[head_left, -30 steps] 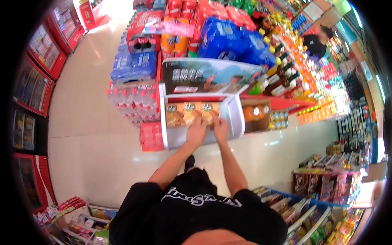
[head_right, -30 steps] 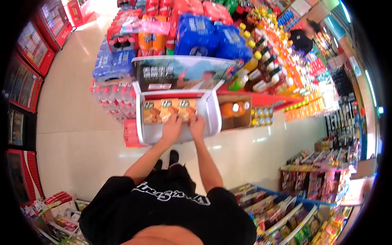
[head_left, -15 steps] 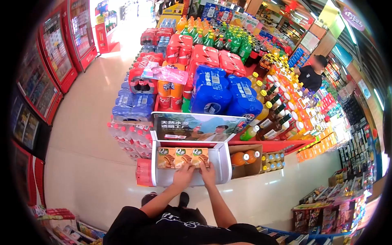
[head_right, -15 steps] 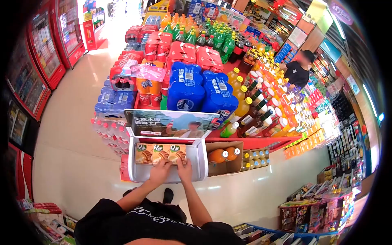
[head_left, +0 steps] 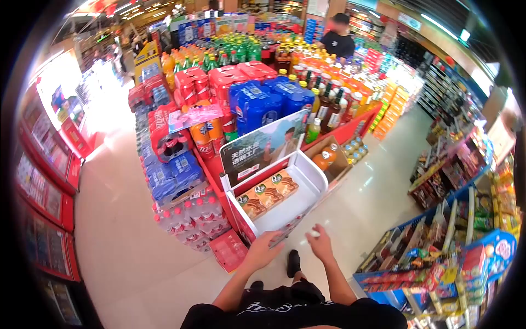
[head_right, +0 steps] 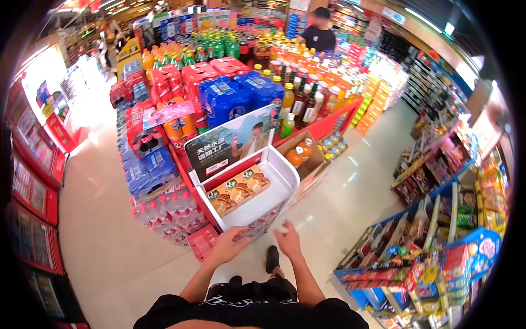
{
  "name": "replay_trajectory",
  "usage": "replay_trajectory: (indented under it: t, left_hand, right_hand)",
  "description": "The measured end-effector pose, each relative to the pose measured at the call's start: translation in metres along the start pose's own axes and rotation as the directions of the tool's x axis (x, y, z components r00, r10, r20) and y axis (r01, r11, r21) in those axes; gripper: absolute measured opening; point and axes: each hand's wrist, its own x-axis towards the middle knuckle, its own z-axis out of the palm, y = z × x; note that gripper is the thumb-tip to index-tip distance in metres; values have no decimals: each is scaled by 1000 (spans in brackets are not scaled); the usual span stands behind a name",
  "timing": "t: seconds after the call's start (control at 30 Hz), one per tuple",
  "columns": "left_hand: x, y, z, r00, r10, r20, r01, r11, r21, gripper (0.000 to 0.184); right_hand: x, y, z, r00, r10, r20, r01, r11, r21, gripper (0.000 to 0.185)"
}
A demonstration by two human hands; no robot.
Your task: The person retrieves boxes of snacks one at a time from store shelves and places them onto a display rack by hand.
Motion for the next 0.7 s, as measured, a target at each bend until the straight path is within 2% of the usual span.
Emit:
replay_trajectory:
  t: [0.03, 0.1, 0.13, 0.23, 0.27, 0.33, 0.37, 0.4, 0.47, 0.53, 0.57, 0.6, 0.63, 0.7]
  left_hand:
    - [-10, -1, -3, 1000, 6, 4, -6, 999, 34, 52]
    - [-31, 3, -10, 1000, 13, 22, -16, 993, 115, 54]
    - [-38, -2, -11, 997, 66, 44, -71, 990, 119, 57]
    - [-63, -5, -19, 986, 59, 158, -111, 932, 345, 62]
    - [-67, -35, -16, 972, 91, 216, -164, 921, 353, 67]
    - [-80, -18, -12, 966, -16, 260, -114, 870, 479, 69]
    - [-87, -24, -4, 958, -74, 278, -94, 832, 546, 70]
    - [-89, -22, 6, 964, -23, 264, -142, 796, 588, 70]
    - [-86, -8, 35, 939, 11, 344, -223, 780, 584, 71]
    - [-97, 25, 84, 904, -21, 426, -259, 766, 588, 78]
    - [-99, 40, 116, 887, 55, 458, -345, 738, 579, 80]
    - [-106, 45, 149, 862, 121, 492, -423, 706, 568, 82]
    - [-113, 53, 185, 832, 191, 521, -498, 671, 549, 84]
    - [-138, 98, 257, 735, 238, 635, -608, 645, 462, 89]
  right_hand:
    - [-28, -17, -5, 998, 24, 59, -19, 996, -83, 87]
    - [-68, -29, -17, 996, 4, 91, 3, 997, -72, 90]
    - [-81, -28, -25, 1000, -18, 23, 19, 998, -62, 90]
    - [-123, -14, -61, 986, -48, -162, 38, 997, -65, 92]
    - [-145, -9, -74, 978, -38, -207, 21, 996, -82, 92]
    - [-190, -16, -115, 955, -6, -295, -16, 997, -70, 93]
    - [-216, 4, -123, 948, 19, -319, -50, 995, -90, 93]
    - [-241, 10, -143, 937, 37, -348, -81, 990, -113, 93]
    - [-300, 23, -180, 915, 136, -381, -184, 978, -94, 93]
    - [-365, 79, -197, 889, 149, -433, -264, 940, -218, 93]
    - [-401, 98, -212, 877, 154, -456, -306, 910, -280, 94]
    - [-441, 116, -223, 870, 258, -419, -364, 911, -195, 92]
    - [-480, 134, -235, 852, 321, -414, -428, 882, -196, 92]
    - [-558, 163, -258, 808, 439, -393, -538, 822, -188, 90]
